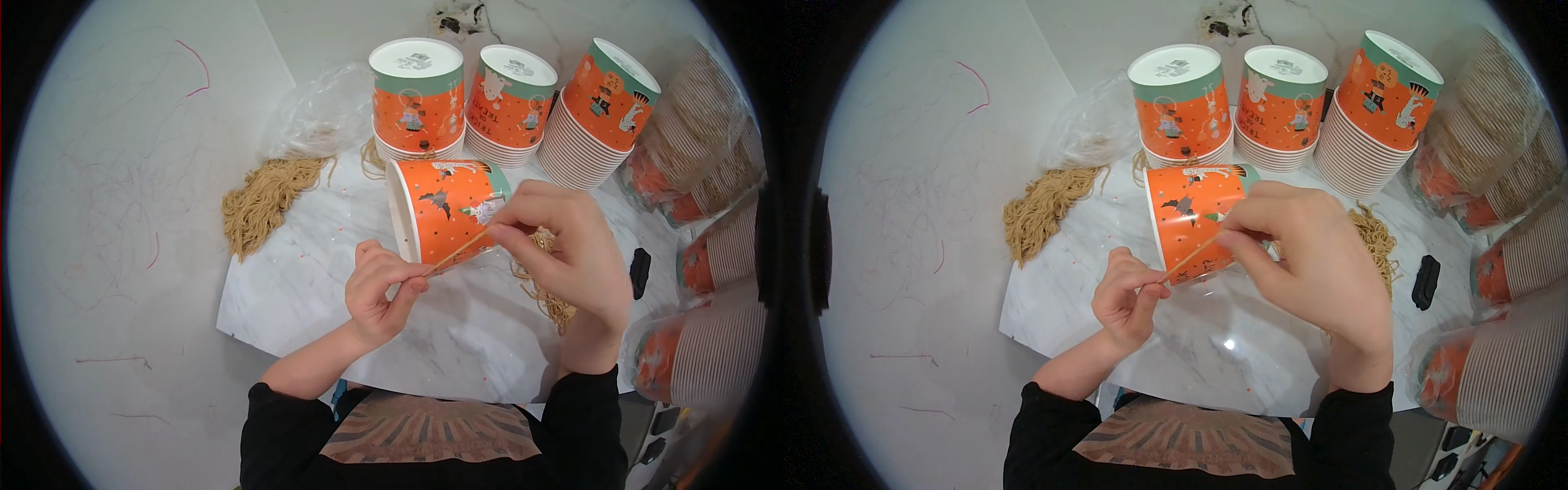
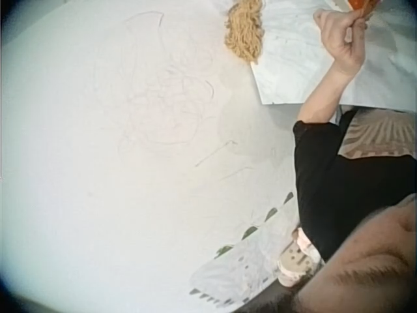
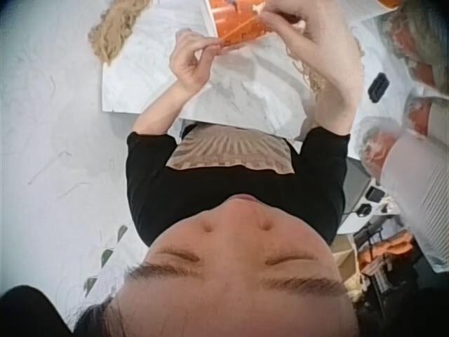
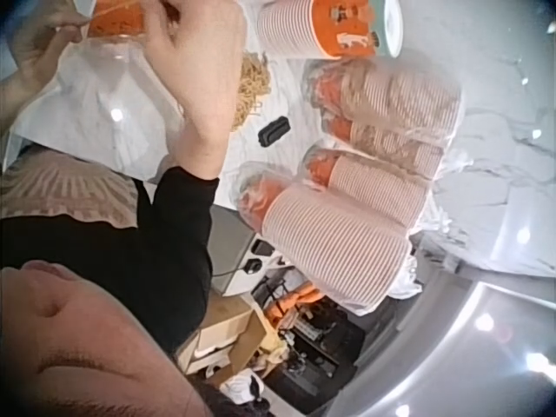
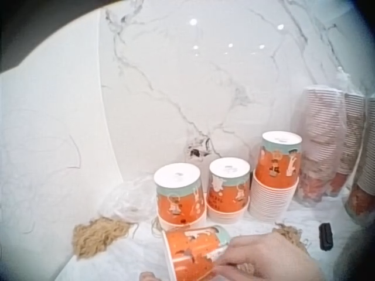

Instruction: Threading and tying string handles onto paper buckets.

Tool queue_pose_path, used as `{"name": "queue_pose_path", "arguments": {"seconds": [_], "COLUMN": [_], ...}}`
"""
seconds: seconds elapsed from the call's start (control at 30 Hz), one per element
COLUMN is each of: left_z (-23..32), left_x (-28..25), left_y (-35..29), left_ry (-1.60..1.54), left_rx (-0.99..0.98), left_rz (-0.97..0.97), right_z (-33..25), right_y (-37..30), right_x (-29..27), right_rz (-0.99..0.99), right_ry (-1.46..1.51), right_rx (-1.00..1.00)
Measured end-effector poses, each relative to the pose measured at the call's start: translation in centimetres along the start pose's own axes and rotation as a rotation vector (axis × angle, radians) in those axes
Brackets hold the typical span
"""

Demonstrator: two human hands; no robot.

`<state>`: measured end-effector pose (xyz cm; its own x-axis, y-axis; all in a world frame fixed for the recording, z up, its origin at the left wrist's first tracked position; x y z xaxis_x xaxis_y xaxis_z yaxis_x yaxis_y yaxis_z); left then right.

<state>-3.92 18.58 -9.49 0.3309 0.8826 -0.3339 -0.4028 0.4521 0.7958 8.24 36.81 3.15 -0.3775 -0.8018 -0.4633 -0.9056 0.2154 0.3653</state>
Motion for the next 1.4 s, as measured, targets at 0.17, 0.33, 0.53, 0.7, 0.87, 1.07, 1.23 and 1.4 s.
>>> {"name": "queue_pose_path", "arguments": {"seconds": [0.17, 0.33, 0.53, 0.7, 0.87, 1.07, 1.23, 1.4], "left_z": [0.1, 1.2, 0.4, 0.1, 0.2, 0.3, 0.4, -1.8], "left_x": [-0.2, 0.3, -0.8, -0.7, -0.9, -0.6, -0.3, 0.7], "left_y": [-0.2, 0.5, 0.0, -0.2, -0.1, -0.1, -0.2, -0.8], "left_ry": [0.059, 0.114, 0.104, 0.041, 0.029, 0.013, -0.02, -0.225], "left_rx": [0.048, 0.134, 0.077, 0.061, 0.051, 0.038, 0.039, -0.219], "left_rz": [-0.062, -0.081, 0.014, 0.001, 0.011, 0.015, -0.022, 0.066], "right_z": [1.2, 2.2, 2.2, 0.6, 0.8, 0.4, 0.6, 1.4], "right_y": [-0.8, -1.3, -0.8, -0.5, -0.6, -0.5, -0.5, 0.5], "right_x": [2.1, 7.2, 6.9, 5.6, 5.9, 5.8, 5.5, 3.6], "right_rz": [-0.248, -0.39, -0.332, -0.269, -0.202, -0.259, -0.204, 0.101], "right_ry": [-0.17, 0.346, 0.482, 0.331, 0.314, 0.28, 0.233, 0.089], "right_rx": [-0.235, 0.022, 0.172, 0.033, -0.039, -0.023, -0.11, -0.207]}}
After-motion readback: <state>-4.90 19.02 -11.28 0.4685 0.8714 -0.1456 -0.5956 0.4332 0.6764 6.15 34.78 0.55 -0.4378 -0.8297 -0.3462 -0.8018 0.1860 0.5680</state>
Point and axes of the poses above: each hand's wrist, its own y-axis towards the middle knuckle, its own x-axis out of the palm, z = x × y, the point moved 4 cm from there along y, towards the middle knuckle, and after that the axes turned 15 degrees about y, right-handed, at the moved point
